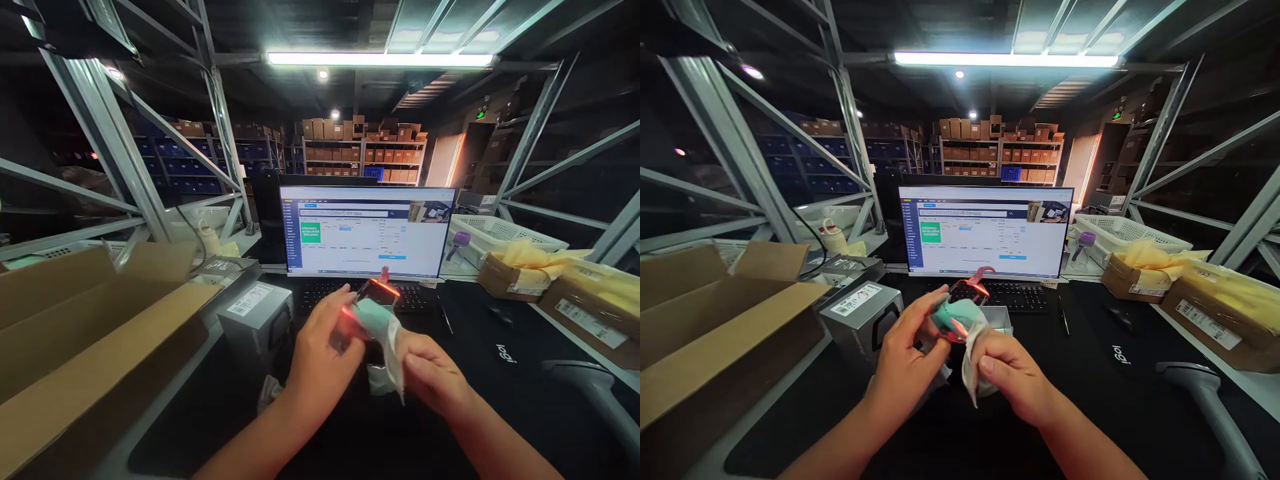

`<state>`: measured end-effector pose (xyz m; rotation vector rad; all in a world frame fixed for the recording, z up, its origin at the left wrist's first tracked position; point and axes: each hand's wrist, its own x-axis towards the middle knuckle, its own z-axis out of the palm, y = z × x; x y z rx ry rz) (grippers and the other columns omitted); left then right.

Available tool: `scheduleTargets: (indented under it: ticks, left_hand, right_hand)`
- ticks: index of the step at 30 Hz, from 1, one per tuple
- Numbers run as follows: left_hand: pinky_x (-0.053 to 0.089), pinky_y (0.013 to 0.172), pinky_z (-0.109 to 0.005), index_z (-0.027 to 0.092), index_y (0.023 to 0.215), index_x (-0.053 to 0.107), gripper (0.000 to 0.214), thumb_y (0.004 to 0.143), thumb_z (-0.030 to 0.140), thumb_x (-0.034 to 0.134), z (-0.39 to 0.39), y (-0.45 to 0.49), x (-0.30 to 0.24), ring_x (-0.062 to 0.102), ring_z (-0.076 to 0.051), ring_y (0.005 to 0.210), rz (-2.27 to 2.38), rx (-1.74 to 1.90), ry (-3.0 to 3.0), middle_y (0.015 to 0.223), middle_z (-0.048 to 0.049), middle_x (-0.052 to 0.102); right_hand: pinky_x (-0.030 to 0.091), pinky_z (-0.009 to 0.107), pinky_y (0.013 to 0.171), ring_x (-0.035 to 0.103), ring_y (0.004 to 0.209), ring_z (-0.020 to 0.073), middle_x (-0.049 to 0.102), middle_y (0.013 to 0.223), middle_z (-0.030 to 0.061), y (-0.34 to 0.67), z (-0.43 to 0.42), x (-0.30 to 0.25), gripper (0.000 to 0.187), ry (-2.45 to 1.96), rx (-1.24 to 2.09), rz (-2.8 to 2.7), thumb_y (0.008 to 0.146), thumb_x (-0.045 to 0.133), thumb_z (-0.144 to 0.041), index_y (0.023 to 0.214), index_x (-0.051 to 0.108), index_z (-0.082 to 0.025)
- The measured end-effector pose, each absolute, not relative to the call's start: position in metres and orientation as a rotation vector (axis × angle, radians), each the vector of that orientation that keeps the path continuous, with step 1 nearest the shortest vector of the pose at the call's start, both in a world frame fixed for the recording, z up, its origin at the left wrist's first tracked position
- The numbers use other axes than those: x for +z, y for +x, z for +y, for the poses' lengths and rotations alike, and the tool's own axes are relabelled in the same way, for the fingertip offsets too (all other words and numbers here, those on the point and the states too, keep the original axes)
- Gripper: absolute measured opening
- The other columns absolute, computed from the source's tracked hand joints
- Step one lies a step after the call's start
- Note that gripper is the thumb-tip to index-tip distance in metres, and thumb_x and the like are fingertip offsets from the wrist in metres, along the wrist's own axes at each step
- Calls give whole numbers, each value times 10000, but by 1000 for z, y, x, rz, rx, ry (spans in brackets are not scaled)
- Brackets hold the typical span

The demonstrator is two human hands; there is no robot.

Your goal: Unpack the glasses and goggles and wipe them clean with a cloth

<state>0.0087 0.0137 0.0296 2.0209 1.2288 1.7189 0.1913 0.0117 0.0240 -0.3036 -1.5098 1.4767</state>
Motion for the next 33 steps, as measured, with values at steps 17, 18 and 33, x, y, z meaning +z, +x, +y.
scheduleTargets:
  ticks: [17,18,33]
  left_hand:
    - [613,924,-313,226,1296,594,506,811,83,599,12,16,21,588,-250,1310,1198,1677,2209,1433,-101,589]
    - [627,882,-304,226,1295,594,497,818,88,602,12,17,21,598,-257,1299,1182,1669,2243,1442,-108,582]
    - [489,1120,-399,279,1454,459,616,889,48,544,13,23,6,507,-229,1389,955,1670,2418,1508,-93,519]
  right_hand:
    - [308,224,499,380,514,94,460,511,-49,177,9,25,481,-787,775,-1378,690,850,-261,526,402,-201]
    - [302,222,497,367,515,90,446,506,-52,176,9,24,501,-806,773,-1357,667,858,-245,517,382,-200]
    - [378,198,521,402,534,75,464,553,-75,176,10,39,673,-593,1288,-872,534,961,-304,606,298,-209]
